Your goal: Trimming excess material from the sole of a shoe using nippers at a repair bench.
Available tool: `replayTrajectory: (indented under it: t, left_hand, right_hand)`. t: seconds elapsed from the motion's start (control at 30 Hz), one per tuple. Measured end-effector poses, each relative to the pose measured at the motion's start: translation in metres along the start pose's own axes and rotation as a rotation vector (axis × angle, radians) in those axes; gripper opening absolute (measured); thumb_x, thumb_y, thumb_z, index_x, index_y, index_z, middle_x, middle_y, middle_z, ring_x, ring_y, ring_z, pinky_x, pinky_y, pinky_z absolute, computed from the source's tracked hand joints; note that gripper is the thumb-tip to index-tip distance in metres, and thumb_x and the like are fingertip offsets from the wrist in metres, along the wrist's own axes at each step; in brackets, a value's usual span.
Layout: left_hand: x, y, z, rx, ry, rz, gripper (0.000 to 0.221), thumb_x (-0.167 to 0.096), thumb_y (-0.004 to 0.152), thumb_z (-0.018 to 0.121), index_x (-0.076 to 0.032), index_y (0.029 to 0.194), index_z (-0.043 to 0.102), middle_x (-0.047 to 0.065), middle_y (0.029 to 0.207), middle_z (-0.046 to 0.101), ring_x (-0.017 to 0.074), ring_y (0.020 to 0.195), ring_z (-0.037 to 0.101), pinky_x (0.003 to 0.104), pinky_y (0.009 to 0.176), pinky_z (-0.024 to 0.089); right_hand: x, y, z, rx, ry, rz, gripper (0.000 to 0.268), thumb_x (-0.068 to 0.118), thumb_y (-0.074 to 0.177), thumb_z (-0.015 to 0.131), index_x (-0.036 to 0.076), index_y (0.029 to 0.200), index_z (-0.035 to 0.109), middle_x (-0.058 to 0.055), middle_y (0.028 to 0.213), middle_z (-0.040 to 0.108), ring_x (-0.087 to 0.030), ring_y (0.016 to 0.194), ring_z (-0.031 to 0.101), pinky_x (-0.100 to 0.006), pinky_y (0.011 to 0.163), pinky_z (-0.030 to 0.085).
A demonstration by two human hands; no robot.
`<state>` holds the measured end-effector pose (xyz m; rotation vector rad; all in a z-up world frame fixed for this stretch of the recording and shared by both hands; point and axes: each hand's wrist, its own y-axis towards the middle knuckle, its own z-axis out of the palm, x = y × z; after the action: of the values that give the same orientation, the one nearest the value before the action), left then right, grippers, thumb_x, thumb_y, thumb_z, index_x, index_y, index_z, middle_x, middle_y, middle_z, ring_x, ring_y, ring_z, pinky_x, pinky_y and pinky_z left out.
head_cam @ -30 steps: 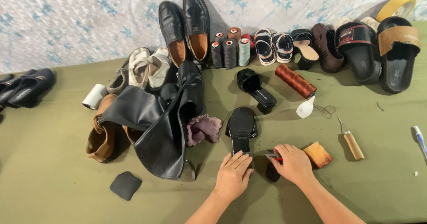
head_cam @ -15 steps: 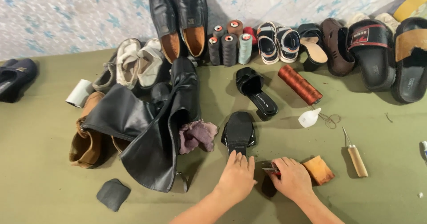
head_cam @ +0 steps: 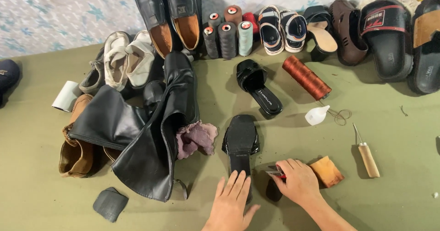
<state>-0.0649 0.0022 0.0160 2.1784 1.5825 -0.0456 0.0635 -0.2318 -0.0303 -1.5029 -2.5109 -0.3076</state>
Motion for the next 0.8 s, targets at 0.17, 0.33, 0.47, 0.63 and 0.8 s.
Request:
replayTrajectory:
  t: [0.17,0.33,0.47,0.63,0.8]
  left_hand:
    - [0.013,0.028,0.003,0.17,0.077,0.008,0.077,-0.05,0.091,0.072,0.004,0.143,0.053,0.023,0.14,0.059,0.0406,0.131,0.05,0.053,0.107,0.036]
    - [0.02,0.042,0.014,0.092,-0.211,0.018,0.062,-0.043,0.095,0.069,0.005,0.133,0.058,0.024,0.14,0.058,0.0425,0.133,0.05,0.053,0.109,0.041]
    - [0.02,0.026,0.034,-0.261,-0.405,0.008,0.044,-0.032,0.094,0.079,-0.002,0.124,0.069,0.019,0.137,0.064,0.0458,0.131,0.057,0.055,0.102,0.054]
    - [0.01,0.017,0.042,-0.313,-0.221,-0.002,0.038,-0.045,0.097,0.071,-0.012,0.117,0.074,0.009,0.137,0.066,0.0408,0.137,0.052,0.062,0.107,0.036]
    - [0.001,-0.01,0.023,-0.3,-0.332,0.083,0.024,-0.005,0.102,0.06,-0.006,0.123,0.07,0.014,0.134,0.068,0.0445,0.133,0.056,0.06,0.108,0.036]
  right_hand:
    - [-0.001,0.001,0.001,0.046,-0.017,0.001,0.029,0.049,0.088,0.069,0.023,0.098,0.065,0.007,0.078,0.064,-0.019,0.074,0.063,-0.036,0.064,0.052]
    - [-0.001,0.001,0.0,-0.029,-0.005,-0.043,0.027,0.044,0.085,0.072,0.021,0.097,0.065,0.004,0.081,0.067,-0.023,0.074,0.064,-0.039,0.061,0.053]
    - [0.001,0.002,-0.004,-0.018,-0.014,-0.05,0.027,0.047,0.088,0.069,0.021,0.096,0.066,0.004,0.078,0.067,-0.022,0.072,0.064,-0.038,0.06,0.053]
    - [-0.002,0.0,0.006,-0.035,-0.006,-0.023,0.023,0.038,0.081,0.072,0.022,0.097,0.066,0.005,0.081,0.067,-0.024,0.075,0.064,-0.039,0.062,0.053]
    - [0.001,0.001,-0.002,-0.047,0.005,-0.061,0.026,0.044,0.085,0.071,0.021,0.097,0.066,0.005,0.079,0.066,-0.023,0.075,0.065,-0.039,0.062,0.052]
